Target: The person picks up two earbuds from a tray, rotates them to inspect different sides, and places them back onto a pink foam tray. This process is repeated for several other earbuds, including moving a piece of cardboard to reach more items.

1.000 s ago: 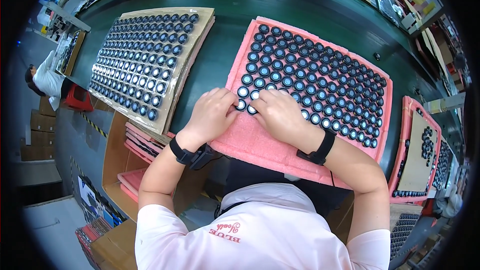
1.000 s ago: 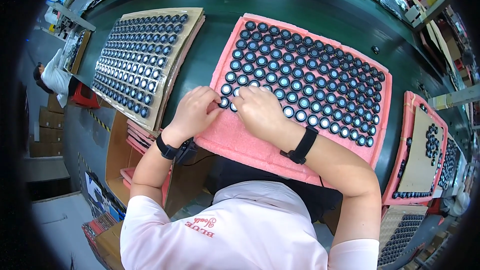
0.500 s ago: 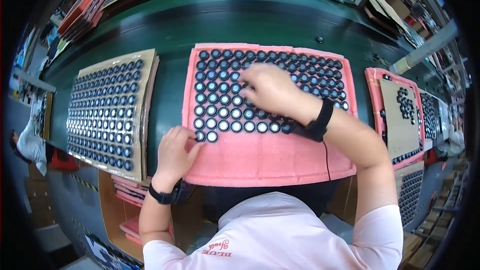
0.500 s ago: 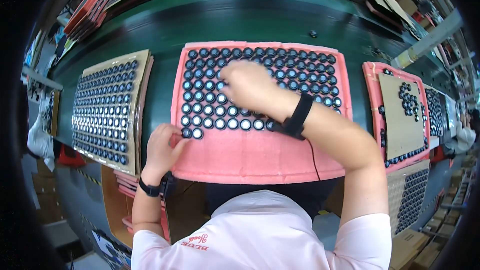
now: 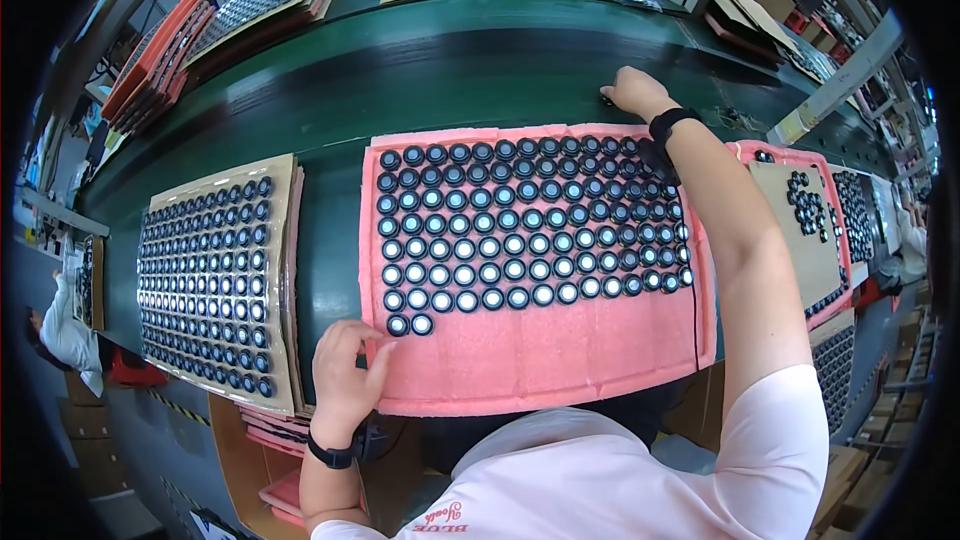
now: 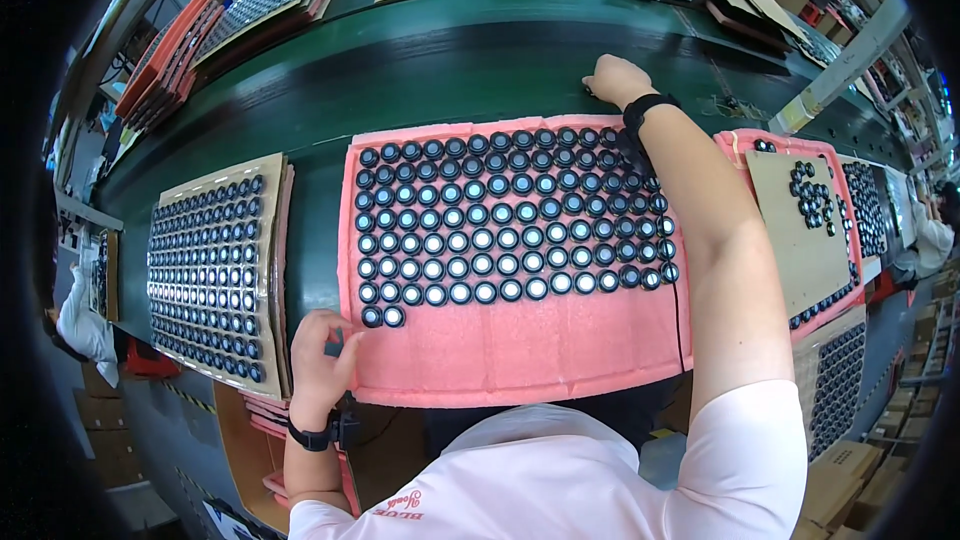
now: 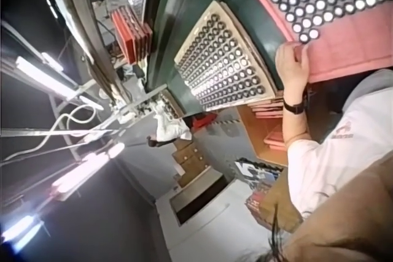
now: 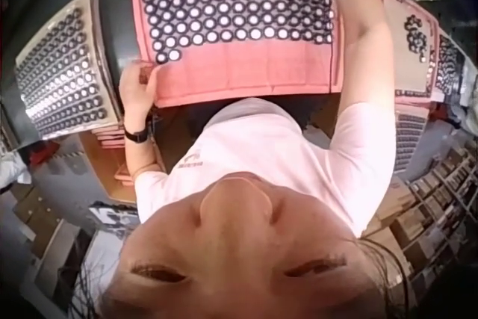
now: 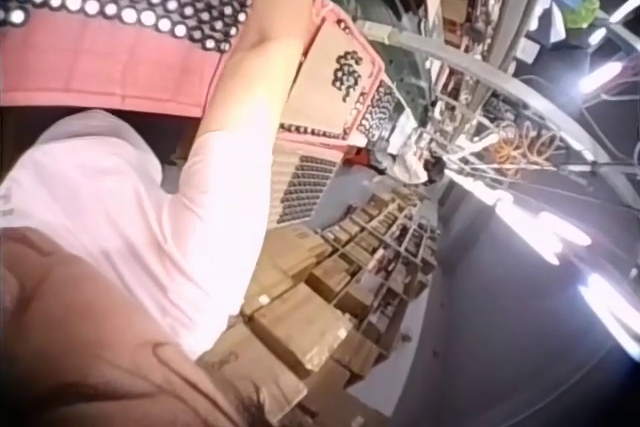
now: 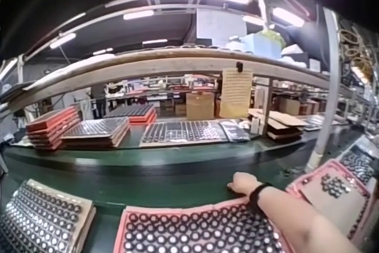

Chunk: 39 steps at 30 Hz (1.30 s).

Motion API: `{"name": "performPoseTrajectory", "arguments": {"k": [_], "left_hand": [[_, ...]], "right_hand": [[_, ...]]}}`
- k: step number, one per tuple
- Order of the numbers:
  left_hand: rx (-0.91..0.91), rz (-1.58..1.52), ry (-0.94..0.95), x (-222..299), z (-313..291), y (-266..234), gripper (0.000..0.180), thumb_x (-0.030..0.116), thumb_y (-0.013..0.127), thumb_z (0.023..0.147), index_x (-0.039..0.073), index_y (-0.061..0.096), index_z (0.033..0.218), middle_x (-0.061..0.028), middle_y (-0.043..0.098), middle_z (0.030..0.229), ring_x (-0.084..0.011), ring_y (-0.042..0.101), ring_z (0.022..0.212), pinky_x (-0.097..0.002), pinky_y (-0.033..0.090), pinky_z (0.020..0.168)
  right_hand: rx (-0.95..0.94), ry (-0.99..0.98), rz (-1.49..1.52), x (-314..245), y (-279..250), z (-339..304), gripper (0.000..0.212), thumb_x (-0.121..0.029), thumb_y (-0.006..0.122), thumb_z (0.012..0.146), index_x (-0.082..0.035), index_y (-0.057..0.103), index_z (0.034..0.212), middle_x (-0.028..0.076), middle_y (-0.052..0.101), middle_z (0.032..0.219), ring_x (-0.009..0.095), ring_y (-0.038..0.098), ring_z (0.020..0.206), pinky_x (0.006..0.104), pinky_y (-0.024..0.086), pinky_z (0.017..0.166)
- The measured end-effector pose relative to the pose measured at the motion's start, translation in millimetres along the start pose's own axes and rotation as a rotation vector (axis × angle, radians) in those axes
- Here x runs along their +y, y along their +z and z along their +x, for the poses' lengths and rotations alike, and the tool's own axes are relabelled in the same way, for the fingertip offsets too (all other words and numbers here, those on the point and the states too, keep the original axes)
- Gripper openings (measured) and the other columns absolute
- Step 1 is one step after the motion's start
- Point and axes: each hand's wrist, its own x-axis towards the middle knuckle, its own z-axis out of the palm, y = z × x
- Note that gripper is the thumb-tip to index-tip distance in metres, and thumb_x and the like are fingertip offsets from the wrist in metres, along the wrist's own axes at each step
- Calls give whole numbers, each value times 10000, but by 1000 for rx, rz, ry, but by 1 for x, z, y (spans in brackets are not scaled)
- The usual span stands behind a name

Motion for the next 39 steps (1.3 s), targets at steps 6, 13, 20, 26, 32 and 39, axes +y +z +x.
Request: {"name": "performPoseTrajectory", "arguments": {"k": [6, 13, 20, 26, 32, 39], "left_hand": [[11, 17, 3, 5, -1, -1, 194, 59, 739, 715, 49, 594, 842, -102, 610, 835, -283, 579, 749, -366, 464, 680], [33, -112, 112, 40, 18, 1, 207, 40, 748, 697, 41, 607, 849, -100, 614, 841, -273, 582, 730, -356, 475, 665], [112, -388, 242, 79, 48, 19, 166, -8, 728, 723, 15, 605, 832, -104, 625, 854, -214, 594, 721, -287, 468, 609], [97, -662, 385, 127, 85, 28, 128, -27, 693, 776, 2, 598, 857, -96, 629, 859, -142, 576, 740, -233, 449, 625], [69, -1017, 200, 124, 94, 73, 132, -32, 664, 807, 2, 602, 918, -84, 628, 922, -95, 537, 753, -211, 433, 672], [-18, -947, 214, 108, 93, 91, 185, -13, 680, 796, 0, 602, 963, -78, 616, 943, -92, 521, 760, -214, 427, 677]], "right_hand": [[-50, 4, -7, -16, 3, 4, 360, -299, 724, 805, -39, 669, 1048, 169, 667, 1090, 340, 616, 1066, 415, 495, 886], [83, -370, 339, -25, 6, -14, 288, -199, 719, 809, -21, 602, 1003, 124, 643, 894, 237, 647, 855, 358, 524, 771], [-115, -644, 1123, -60, -25, -186, 241, 2, 606, 862, 9, 571, 1100, 62, 585, 1012, 118, 605, 866, 243, 513, 769], [14, -760, 1261, -56, -18, -277, 343, 39, 684, 790, 23, 582, 1117, 90, 571, 1057, 139, 573, 956, 270, 489, 824], [276, -858, 1223, -41, 13, -275, 311, 48, 732, 735, -3, 625, 1023, 90, 616, 980, 175, 593, 890, 303, 484, 779], [353, -900, 1165, -37, 22, -269, 301, 12, 755, 695, -36, 642, 969, 89, 637, 908, 230, 609, 824, 327, 460, 729]]}}
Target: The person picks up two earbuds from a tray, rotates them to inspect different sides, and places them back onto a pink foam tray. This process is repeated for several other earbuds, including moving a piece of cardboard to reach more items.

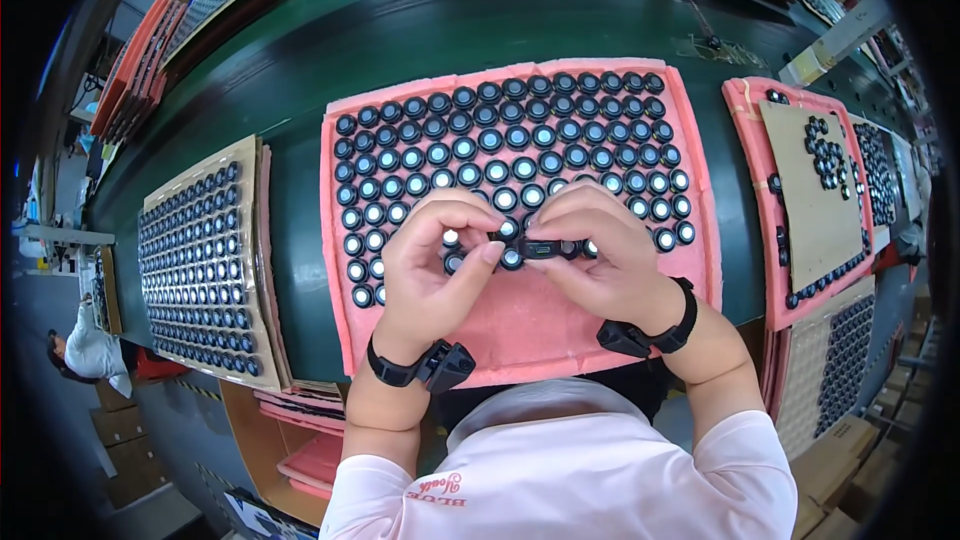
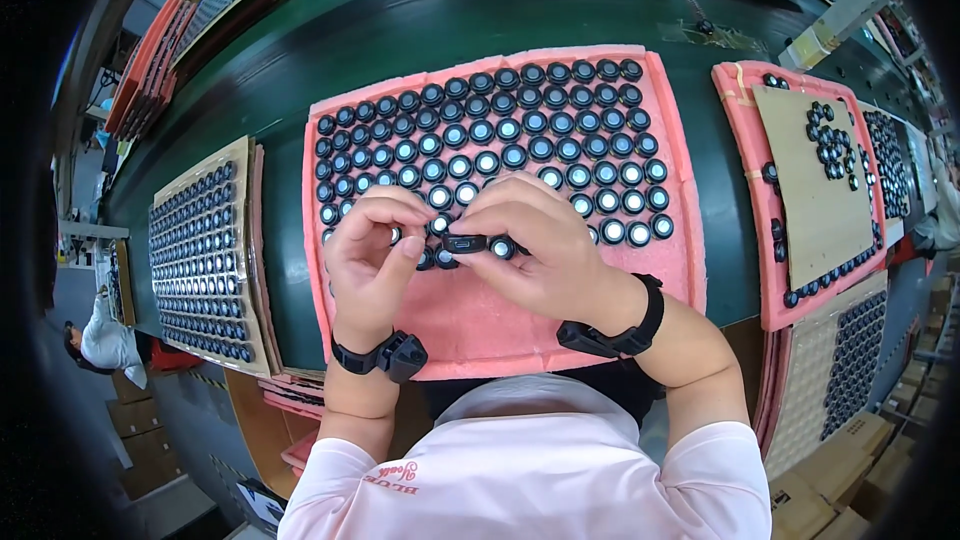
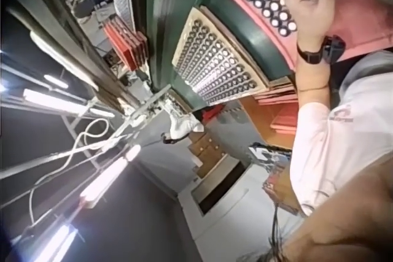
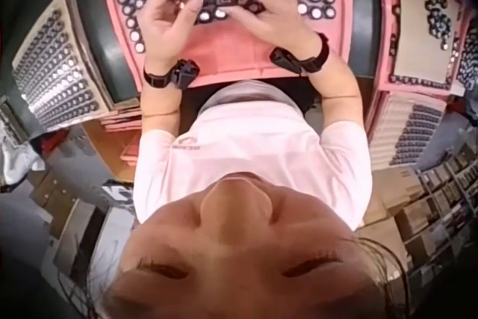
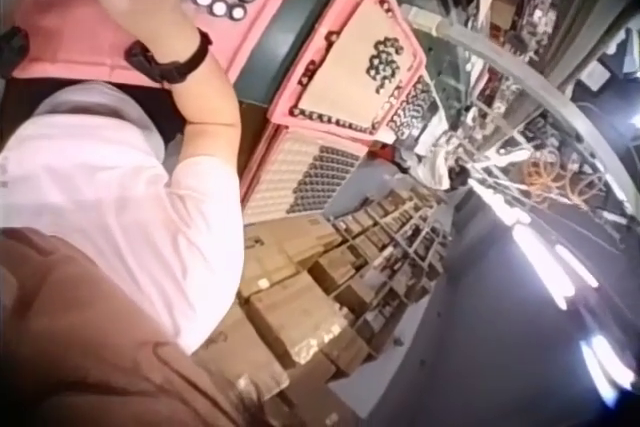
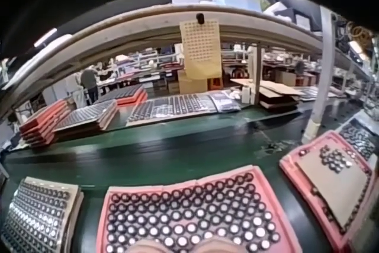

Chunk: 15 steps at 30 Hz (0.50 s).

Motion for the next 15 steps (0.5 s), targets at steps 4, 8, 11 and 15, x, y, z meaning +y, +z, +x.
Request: {"name": "performPoseTrajectory", "arguments": {"k": [4, 8, 11, 15], "left_hand": [[-67, 23, -21, 1, 1, 0, 278, 19, 729, 755, 2, 606, 1004, -71, 603, 963, -97, 520, 766, -222, 428, 675], [-153, 120, -48, 1, 1, -1, 373, 45, 772, 710, 9, 611, 1044, -69, 588, 992, -109, 531, 779, -232, 441, 684], [-191, 199, -22, 1, 1, 1, 422, 57, 789, 687, 11, 612, 1067, -72, 580, 1005, -119, 549, 800, -238, 461, 695], [-152, 202, 22, 7, 2, 3, 423, 30, 783, 680, 6, 615, 1068, -77, 577, 989, -133, 575, 831, -244, 492, 711]], "right_hand": [[-38, -19, -29, 4, 0, -2, 309, 35, 739, 700, -46, 645, 983, 90, 633, 926, 232, 602, 856, 327, 472, 734], [-47, -59, -92, 5, 2, -2, 312, 49, 716, 697, -58, 647, 982, 85, 621, 950, 232, 593, 863, 329, 470, 736], [-73, -95, -159, 5, 2, -2, 308, 66, 692, 699, -61, 648, 977, 88, 605, 981, 234, 585, 876, 333, 468, 743], [-29, -137, -209, 6, 5, -3, 341, 90, 646, 708, -60, 629, 1014, 106, 579, 1030, 233, 567, 918, 340, 461, 771]]}}
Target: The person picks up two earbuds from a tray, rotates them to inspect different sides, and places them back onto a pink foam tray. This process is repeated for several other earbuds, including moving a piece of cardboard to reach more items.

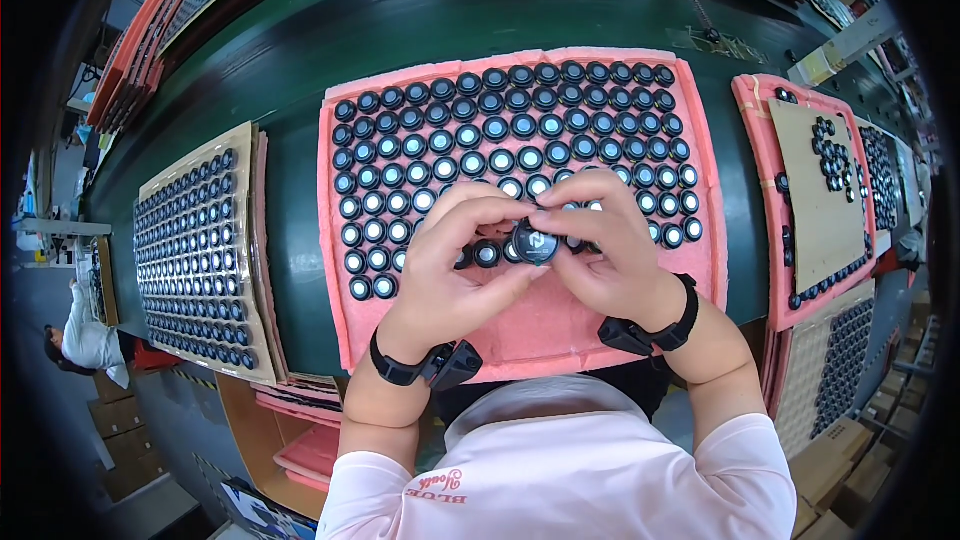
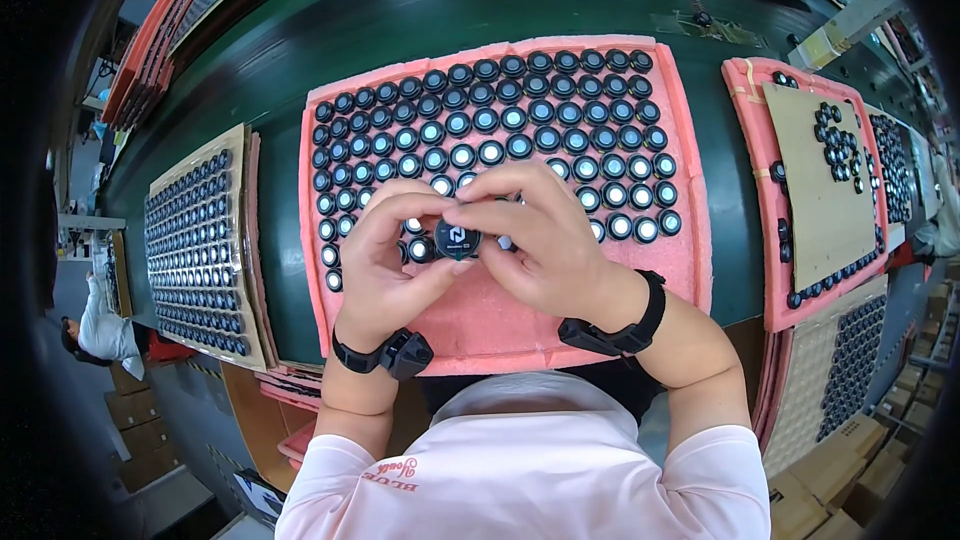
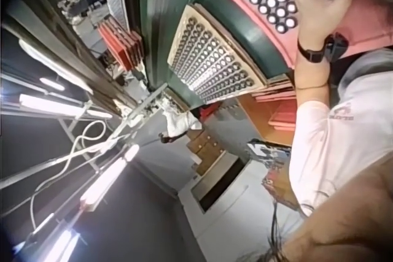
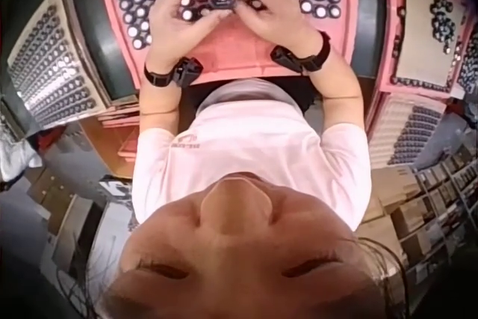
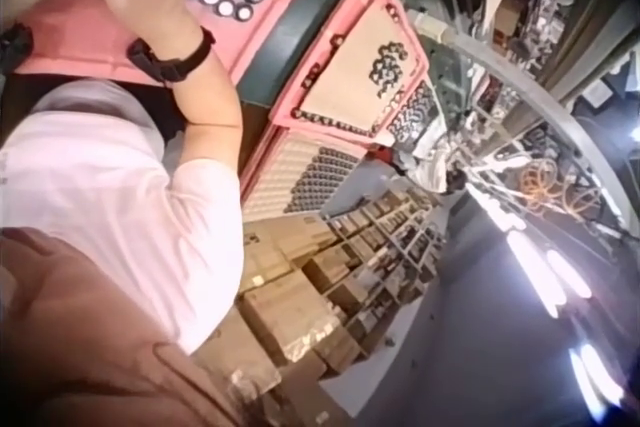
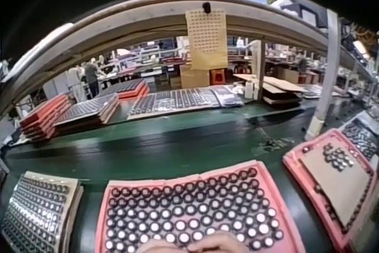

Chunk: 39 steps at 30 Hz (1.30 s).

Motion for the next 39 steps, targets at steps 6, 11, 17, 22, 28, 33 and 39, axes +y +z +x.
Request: {"name": "performPoseTrajectory", "arguments": {"k": [6, 11, 17, 22, 28, 33, 39], "left_hand": [[16, 17, 49, 3, 0, 1, 421, -23, 767, 668, 4, 623, 1063, -85, 576, 996, -136, 588, 832, -237, 503, 703], [32, 36, 60, 2, 0, 1, 405, -41, 753, 677, 4, 627, 1059, -83, 568, 998, -135, 581, 825, -236, 493, 690], [18, 37, 83, -3, -1, 2, 399, -35, 758, 680, 8, 633, 1056, -76, 555, 990, -138, 566, 819, -245, 483, 693], [51, -14, 68, -4, -3, 2, 388, 37, 778, 686, -2, 630, 1043, -79, 554, 993, -162, 549, 862, -274, 461, 759], [40, -2, 38, 0, -1, 1, 396, 106, 789, 703, -12, 627, 1045, -79, 572, 955, -170, 545, 847, -282, 451, 773], [15, 43, 35, -1, 0, 2, 421, 18, 780, 692, 3, 632, 1086, -77, 588, 937, -132, 570, 788, -240, 475, 664], [55, 40, -4, -1, -3, 1, 427, -2, 760, 696, 4, 634, 1104, -64, 605, 900, -130, 581, 753, -234, 482, 654]], "right_hand": [[111, 186, 231, 3, 3, 0, 377, 99, 620, 717, -34, 614, 1069, 106, 589, 986, 217, 579, 881, 301, 460, 771], [11, 397, 510, 6, -2, -9, 317, 89, 603, 768, 6, 561, 1072, 99, 570, 1042, 197, 542, 989, 332, 435, 873], [-29, 563, 671, -3, 4, -8, 290, 52, 652, 781, -4, 587, 1057, 77, 596, 975, 146, 579, 887, 284, 468, 776], [37, 464, 665, 2, 11, -10, 322, 44, 676, 766, -29, 608, 1072, 65, 588, 945, 142, 568, 854, 271, 463, 731], [-37, 329, 435, 1, 3, -9, 312, 90, 674, 761, -31, 612, 1043, 65, 532, 987, 154, 529, 874, 277, 442, 780], [11, 206, 287, 2, 5, -10, 338, 84, 690, 741, -40, 632, 1050, 68, 511, 980, 159, 521, 866, 269, 438, 767], [70, 228, 300, -2, 3, -1, 406, 59, 711, 678, -54, 655, 1065, 96, 603, 1012, 221, 593, 920, 298, 490, 755]]}}
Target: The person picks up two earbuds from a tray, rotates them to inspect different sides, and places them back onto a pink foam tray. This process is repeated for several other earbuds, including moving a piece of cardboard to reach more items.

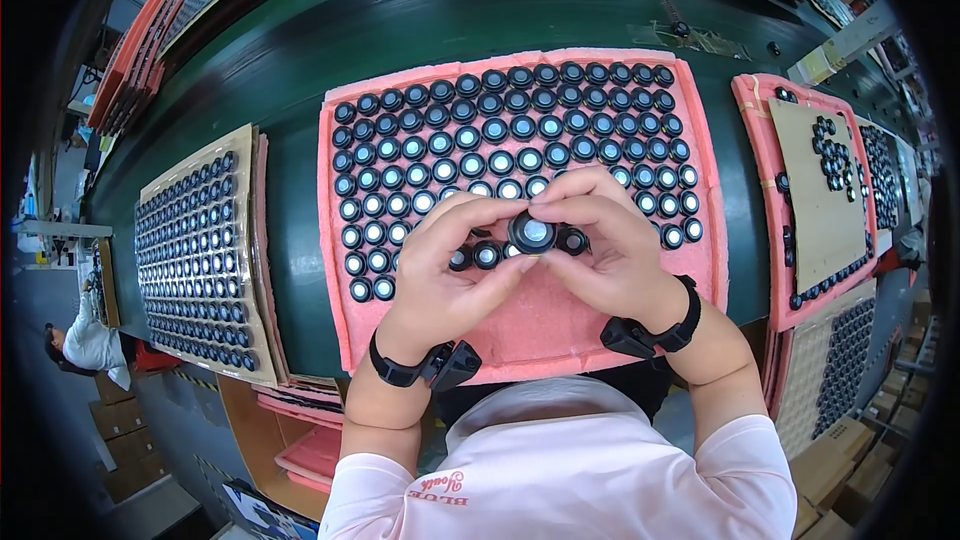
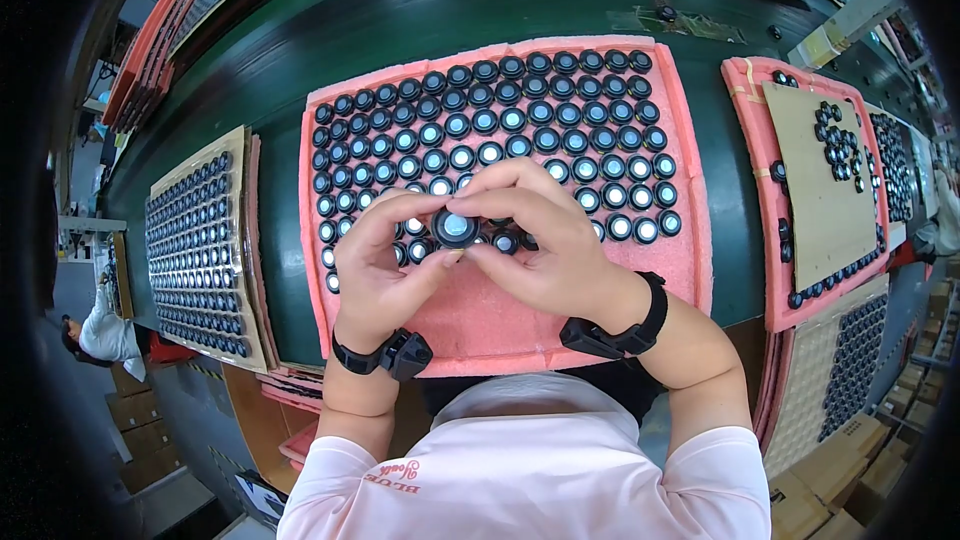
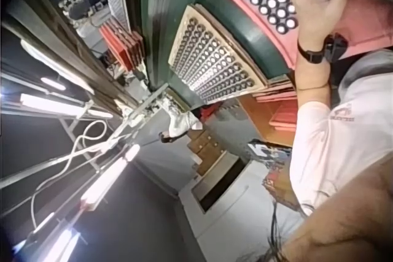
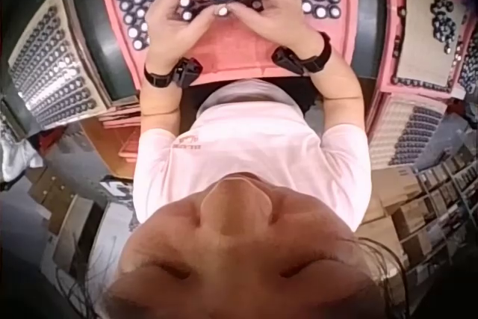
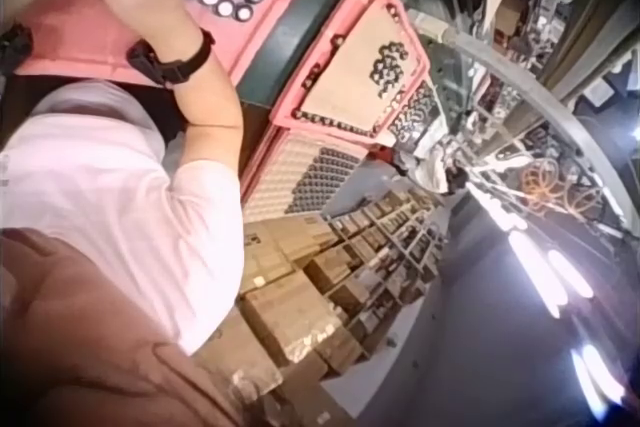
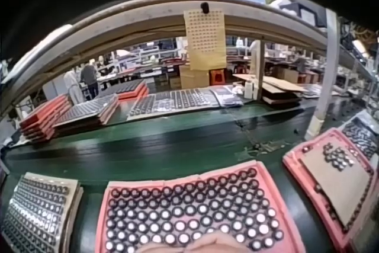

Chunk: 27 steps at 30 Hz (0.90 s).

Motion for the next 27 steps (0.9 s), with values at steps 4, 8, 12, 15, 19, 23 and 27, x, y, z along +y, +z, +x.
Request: {"name": "performPoseTrajectory", "arguments": {"k": [4, 8, 12, 15, 19, 23, 27], "left_hand": [[47, -54, 9, 0, 0, -1, 422, -15, 748, 699, 9, 648, 1108, -64, 624, 879, -132, 588, 750, -237, 486, 656], [63, -31, 42, -1, 0, -1, 409, -15, 747, 700, 11, 666, 1100, -76, 647, 877, -140, 603, 758, -241, 491, 658], [58, -19, 41, 0, -1, -3, 403, -4, 753, 699, 8, 678, 1095, -86, 662, 885, -151, 621, 768, -250, 499, 672], [58, -6, 56, -1, -1, -4, 403, 3, 756, 701, 6, 679, 1096, -90, 665, 887, -156, 628, 772, -256, 504, 680], [61, 8, 75, -1, -1, -3, 407, 8, 762, 700, 5, 680, 1098, -92, 667, 891, -159, 632, 773, -260, 509, 684], [65, 13, 77, 0, -1, -2, 412, 5, 765, 697, 5, 679, 1100, -92, 666, 891, -158, 631, 769, -259, 509, 679], [66, 13, 73, -2, -1, -1, 416, -3, 762, 696, 5, 677, 1102, -92, 665, 887, -157, 630, 765, -256, 508, 674]], "right_hand": [[2, -28, 17, -1, -2, 1, 396, 41, 720, 695, -32, 646, 1077, 120, 615, 1070, 240, 609, 965, 321, 501, 793], [-65, -87, -45, 0, -7, 0, 421, 44, 744, 706, 5, 629, 1109, 141, 582, 1115, 229, 576, 997, 323, 474, 842], [-48, -123, -73, 0, -7, 0, 410, 37, 753, 698, 5, 644, 1091, 141, 605, 1081, 237, 591, 988, 322, 485, 832], [-41, -124, -80, 0, -7, 0, 402, 33, 758, 694, 6, 651, 1081, 139, 611, 1070, 236, 596, 976, 321, 490, 823], [-39, -115, -82, 0, -7, 0, 397, 32, 758, 694, 9, 654, 1076, 140, 613, 1066, 235, 598, 973, 321, 491, 821], [-40, -107, -79, -1, -7, -1, 399, 35, 754, 694, 10, 652, 1079, 142, 612, 1065, 236, 597, 976, 321, 489, 821], [-39, -106, -74, 1, -7, 0, 403, 39, 749, 694, 10, 650, 1083, 143, 612, 1063, 237, 597, 976, 321, 487, 820]]}}
